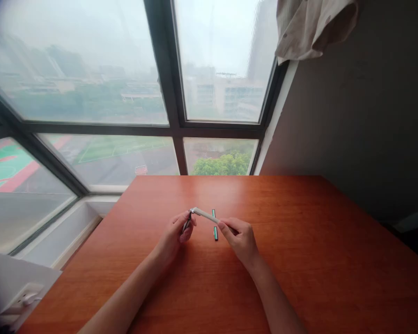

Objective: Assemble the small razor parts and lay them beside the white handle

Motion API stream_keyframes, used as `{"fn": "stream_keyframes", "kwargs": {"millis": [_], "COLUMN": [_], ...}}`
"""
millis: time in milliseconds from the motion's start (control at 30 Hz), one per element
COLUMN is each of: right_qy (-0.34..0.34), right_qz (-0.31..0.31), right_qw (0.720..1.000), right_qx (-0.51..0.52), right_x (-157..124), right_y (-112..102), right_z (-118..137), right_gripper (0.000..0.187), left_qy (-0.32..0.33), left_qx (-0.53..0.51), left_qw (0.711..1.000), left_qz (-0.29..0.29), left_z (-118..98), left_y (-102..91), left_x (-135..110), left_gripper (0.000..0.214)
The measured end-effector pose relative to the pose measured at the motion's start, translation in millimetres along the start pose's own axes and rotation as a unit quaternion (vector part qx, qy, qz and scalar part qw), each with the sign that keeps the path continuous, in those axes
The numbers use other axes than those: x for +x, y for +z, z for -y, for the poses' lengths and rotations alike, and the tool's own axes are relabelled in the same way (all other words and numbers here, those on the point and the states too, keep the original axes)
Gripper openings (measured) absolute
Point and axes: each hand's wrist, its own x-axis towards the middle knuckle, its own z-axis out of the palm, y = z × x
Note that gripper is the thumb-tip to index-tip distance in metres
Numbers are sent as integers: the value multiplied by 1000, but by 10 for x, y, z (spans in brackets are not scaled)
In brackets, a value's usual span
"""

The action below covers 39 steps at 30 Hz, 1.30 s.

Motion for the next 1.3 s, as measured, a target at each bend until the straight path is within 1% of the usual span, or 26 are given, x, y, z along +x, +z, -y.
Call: {"fn": "stream_keyframes", "kwargs": {"millis": [200,333,600,833,933,1033,1300], "right_qy": [-3,-13,1,8,1,-1,-2], "right_qz": [-13,2,-3,-21,-11,-3,-11], "right_qw": [1000,1000,1000,999,1000,1000,1000], "right_qx": [-14,-2,-14,-22,-12,-6,-29], "right_x": [-7,-2,-3,1,-3,-7,10], "right_y": [4,4,2,-1,3,9,1], "right_z": [-5,18,31,36,32,25,22], "right_gripper": [33,33,35,35,35,35,36], "left_qy": [-5,-7,-8,-20,-21,-23,-12], "left_qx": [4,5,-1,-1,3,4,6], "left_qw": [1000,1000,1000,1000,1000,1000,1000], "left_qz": [-2,2,-11,0,4,5,-4], "left_z": [4,3,-1,34,40,30,-26], "left_y": [-10,-13,5,-54,-69,-55,25], "left_x": [11,16,-2,40,53,43,-20], "left_gripper": [43,43,41,42,42,42,41]}}
